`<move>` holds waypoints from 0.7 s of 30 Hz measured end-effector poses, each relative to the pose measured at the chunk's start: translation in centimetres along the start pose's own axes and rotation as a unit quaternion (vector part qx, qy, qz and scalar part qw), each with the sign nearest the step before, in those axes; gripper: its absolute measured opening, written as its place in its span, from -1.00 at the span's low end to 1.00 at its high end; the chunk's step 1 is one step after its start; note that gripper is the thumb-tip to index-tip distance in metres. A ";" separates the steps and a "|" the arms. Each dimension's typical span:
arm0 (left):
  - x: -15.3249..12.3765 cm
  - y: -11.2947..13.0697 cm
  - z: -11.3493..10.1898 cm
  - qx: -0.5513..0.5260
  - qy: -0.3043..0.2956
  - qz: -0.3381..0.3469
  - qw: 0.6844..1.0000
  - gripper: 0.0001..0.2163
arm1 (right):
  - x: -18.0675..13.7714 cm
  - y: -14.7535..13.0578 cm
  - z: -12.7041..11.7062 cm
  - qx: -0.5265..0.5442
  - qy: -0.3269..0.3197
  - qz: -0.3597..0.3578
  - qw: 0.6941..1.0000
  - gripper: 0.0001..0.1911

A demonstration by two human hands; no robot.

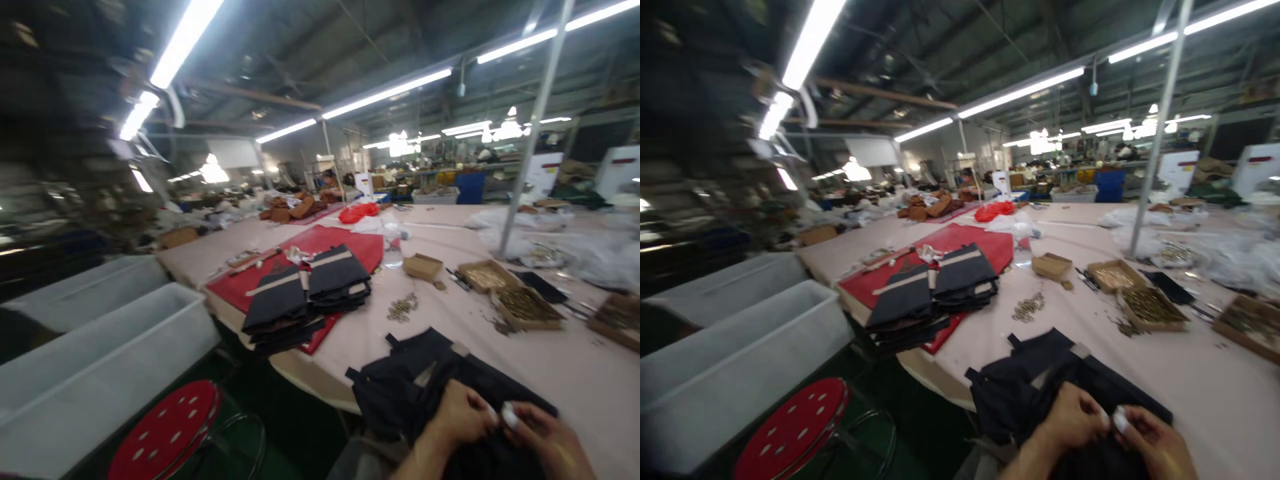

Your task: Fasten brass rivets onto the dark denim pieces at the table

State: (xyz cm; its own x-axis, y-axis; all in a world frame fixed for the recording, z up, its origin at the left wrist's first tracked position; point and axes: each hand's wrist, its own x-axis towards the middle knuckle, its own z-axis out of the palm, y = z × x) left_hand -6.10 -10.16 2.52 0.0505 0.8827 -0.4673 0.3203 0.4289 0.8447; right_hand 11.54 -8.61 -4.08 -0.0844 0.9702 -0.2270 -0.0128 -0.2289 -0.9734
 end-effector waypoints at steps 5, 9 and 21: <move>0.2 2.4 1.7 -0.004 0.037 0.064 0.997 -0.69 | 1.7 -0.6 -0.7 0.042 0.003 -0.068 0.997 -0.56; 0.8 2.6 1.9 -0.014 0.030 0.067 0.997 -0.65 | 2.6 0.6 -1.2 0.080 -0.004 -0.074 0.994 -0.60; 1.5 2.0 1.4 -0.028 0.031 0.070 0.997 -0.66 | 2.6 0.9 -1.1 0.071 -0.008 -0.063 0.995 -0.59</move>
State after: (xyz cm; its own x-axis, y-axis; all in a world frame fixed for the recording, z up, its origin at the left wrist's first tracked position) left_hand -4.05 -8.30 3.11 0.0316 0.9439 -0.3288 0.2614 0.3097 0.9142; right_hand 12.37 -6.18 -5.56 -0.0895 0.9907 -0.1025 -0.1647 -0.1162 -0.9795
